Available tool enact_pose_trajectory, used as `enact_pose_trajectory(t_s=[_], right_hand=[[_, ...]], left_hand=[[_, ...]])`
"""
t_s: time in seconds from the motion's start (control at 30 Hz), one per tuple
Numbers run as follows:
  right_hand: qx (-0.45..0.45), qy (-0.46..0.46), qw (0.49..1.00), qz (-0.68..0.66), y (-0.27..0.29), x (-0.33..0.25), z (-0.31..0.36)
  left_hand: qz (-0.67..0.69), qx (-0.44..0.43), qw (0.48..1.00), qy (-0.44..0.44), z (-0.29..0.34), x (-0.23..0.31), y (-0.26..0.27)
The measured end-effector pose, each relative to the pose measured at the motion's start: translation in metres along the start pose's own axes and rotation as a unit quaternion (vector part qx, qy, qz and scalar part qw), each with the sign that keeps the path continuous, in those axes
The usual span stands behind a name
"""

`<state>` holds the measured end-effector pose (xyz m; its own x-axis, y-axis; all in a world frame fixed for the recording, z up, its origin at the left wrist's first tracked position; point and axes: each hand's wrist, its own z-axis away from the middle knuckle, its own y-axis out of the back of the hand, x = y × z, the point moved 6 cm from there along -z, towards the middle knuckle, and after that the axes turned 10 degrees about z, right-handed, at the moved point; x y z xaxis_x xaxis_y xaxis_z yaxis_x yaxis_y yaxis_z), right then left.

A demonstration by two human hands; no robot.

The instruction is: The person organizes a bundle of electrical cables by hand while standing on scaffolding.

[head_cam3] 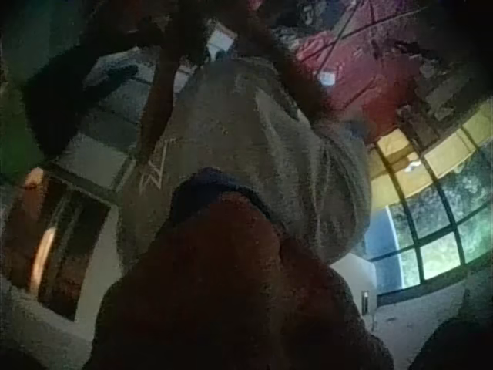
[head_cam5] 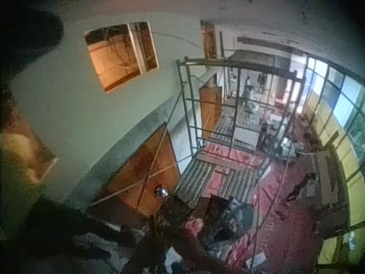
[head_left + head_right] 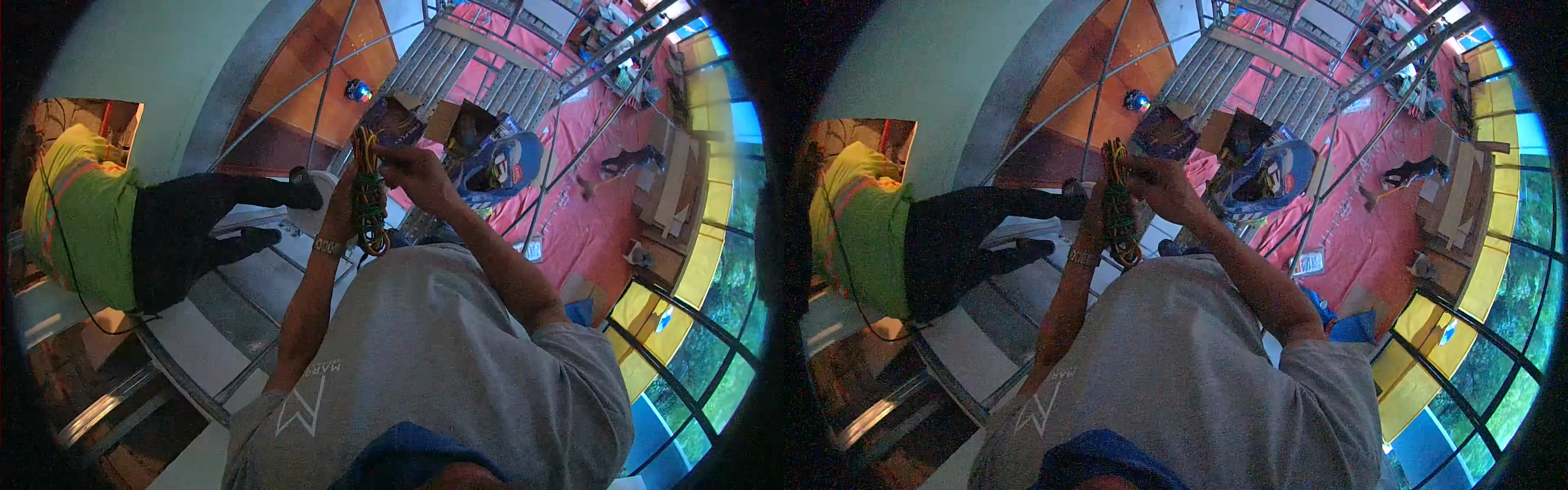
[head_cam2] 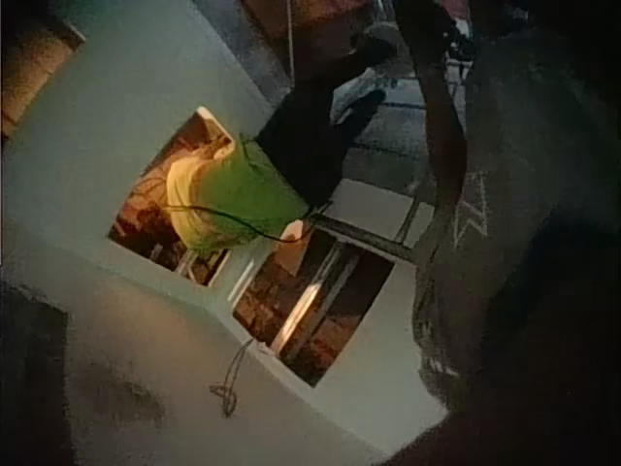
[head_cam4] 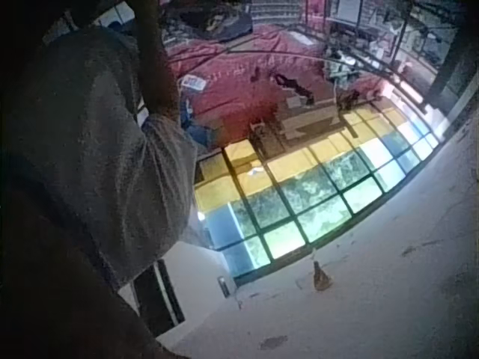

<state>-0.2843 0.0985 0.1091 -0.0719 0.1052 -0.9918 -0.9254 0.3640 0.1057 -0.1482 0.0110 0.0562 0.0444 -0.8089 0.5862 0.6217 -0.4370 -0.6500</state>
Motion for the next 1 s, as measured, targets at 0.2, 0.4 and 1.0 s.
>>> enact_pose_trajectory(t_s=[0.2, 0.4, 1.0], right_hand=[[-0.024, -0.002, 0.999, -0.030, 0.006, 0.006, -0.012], [-0.009, -0.027, 0.999, 0.021, -0.006, 0.020, -0.002], [-0.006, 0.006, 0.996, -0.092, 0.008, 0.029, -0.016]], left_hand=[[0.056, 0.014, 0.997, 0.049, -0.005, -0.008, 0.010], [0.010, 0.018, 1.000, 0.014, -0.002, -0.007, 0.016], [-0.001, 0.019, 1.000, -0.001, 0.006, 0.003, 0.001]])
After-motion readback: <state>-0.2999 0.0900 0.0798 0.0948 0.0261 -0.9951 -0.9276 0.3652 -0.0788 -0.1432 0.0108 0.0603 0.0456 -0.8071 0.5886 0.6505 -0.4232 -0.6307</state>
